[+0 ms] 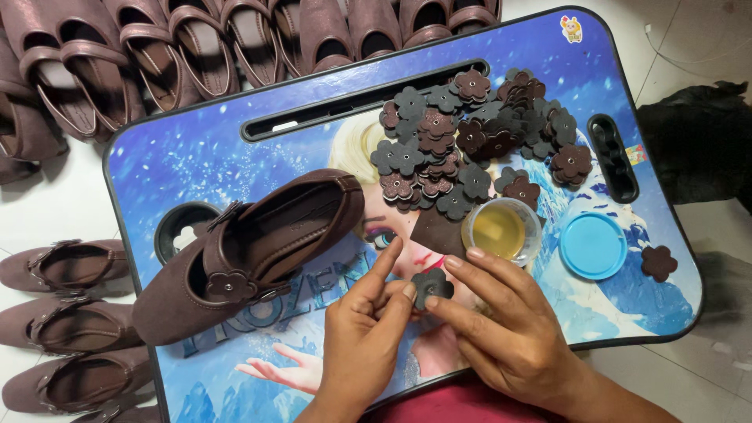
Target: The person repeatedly picks up flower-shaped shoe ornaments, applies adhesive from a small container, and presses them onto the strap of brown children's shoes. They handle one shoe at a time, place finished shoes aside, and continue the cycle with additional shoes.
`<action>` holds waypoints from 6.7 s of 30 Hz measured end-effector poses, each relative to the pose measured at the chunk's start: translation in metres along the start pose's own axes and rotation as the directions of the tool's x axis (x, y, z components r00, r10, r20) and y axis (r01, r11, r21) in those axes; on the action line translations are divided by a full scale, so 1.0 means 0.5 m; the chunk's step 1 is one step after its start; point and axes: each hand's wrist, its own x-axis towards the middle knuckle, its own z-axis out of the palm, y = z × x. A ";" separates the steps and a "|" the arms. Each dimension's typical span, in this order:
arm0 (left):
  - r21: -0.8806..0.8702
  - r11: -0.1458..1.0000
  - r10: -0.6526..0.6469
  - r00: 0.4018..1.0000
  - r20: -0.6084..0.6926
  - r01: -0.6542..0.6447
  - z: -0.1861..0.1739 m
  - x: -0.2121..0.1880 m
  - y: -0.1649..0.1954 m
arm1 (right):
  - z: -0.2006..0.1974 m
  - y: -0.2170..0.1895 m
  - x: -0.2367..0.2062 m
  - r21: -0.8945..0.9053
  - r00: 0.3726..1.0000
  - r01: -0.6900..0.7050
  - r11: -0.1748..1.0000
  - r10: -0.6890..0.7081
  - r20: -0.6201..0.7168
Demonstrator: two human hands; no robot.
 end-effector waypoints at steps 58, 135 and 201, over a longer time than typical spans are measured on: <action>0.274 0.938 0.268 0.946 -0.185 -0.212 -0.429 -0.140 0.282 | 0.176 -0.214 0.525 0.496 0.625 -0.645 0.581 0.029 0.780; 0.161 0.986 0.070 0.980 -0.185 -0.040 -0.495 -0.063 0.324 | 0.253 -0.286 0.438 0.490 0.804 -0.566 0.663 0.311 0.507; -0.117 0.966 0.236 0.971 0.028 -0.231 -0.529 -0.100 0.246 | 0.322 -0.335 0.364 0.554 0.915 -0.403 0.729 0.315 0.252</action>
